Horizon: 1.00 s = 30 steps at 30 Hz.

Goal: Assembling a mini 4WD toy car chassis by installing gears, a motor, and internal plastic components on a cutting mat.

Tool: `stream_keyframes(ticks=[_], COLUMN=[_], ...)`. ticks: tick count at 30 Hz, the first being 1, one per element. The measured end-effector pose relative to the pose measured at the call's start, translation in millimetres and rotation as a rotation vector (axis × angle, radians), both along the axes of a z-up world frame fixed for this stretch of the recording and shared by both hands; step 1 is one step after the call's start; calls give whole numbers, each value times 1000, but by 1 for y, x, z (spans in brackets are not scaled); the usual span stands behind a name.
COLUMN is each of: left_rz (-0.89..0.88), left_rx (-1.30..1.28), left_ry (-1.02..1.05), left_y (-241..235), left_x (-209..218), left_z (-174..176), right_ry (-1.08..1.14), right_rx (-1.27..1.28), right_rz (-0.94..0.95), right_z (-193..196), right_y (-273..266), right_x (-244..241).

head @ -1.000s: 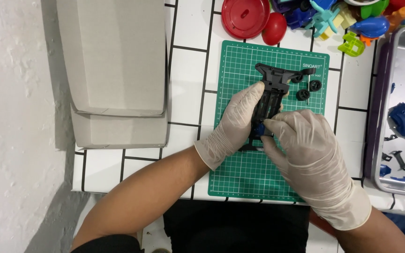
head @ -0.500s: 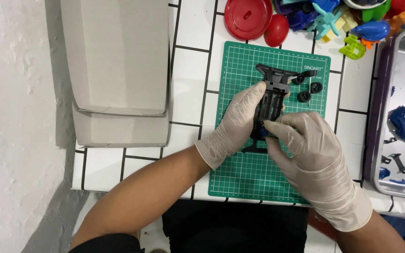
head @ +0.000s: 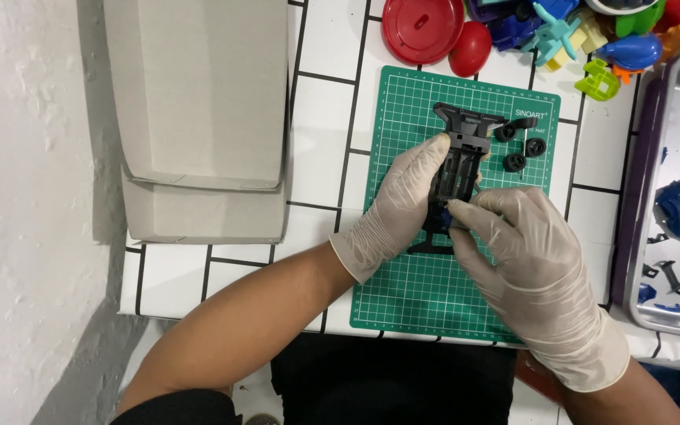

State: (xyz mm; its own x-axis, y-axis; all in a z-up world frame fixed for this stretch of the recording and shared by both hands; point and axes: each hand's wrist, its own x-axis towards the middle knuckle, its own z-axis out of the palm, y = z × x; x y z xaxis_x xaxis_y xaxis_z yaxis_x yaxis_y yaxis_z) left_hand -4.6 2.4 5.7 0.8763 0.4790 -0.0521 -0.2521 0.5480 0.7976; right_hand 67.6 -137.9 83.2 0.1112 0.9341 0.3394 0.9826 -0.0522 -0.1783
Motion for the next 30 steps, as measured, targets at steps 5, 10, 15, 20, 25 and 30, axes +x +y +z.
stream_keyframes(ticks=[5,10,15,20,25,30], left_rz=[-4,-8,5,6,11,21], left_rx=[-40,-20,-33,-34,-61,-50], left_ry=[-31,-5,-12,-25,-35,-37], left_y=[-1,0,0,0,-1,-1], left_x=[1,1,2,2,2,2], left_z=[-2,-2,-4,-4,-5,-6], right_ry=[-9,-9,54,94,83,104], right_rx=[-10,-11,9,33,31,5], right_rz=[-1,-4,24,32,28,33], right_z=[-2,-5,-6,-8,-11,-8], right_y=[-2,-2,-2,0,0,4], right_x=[1,0,1,0,1,0])
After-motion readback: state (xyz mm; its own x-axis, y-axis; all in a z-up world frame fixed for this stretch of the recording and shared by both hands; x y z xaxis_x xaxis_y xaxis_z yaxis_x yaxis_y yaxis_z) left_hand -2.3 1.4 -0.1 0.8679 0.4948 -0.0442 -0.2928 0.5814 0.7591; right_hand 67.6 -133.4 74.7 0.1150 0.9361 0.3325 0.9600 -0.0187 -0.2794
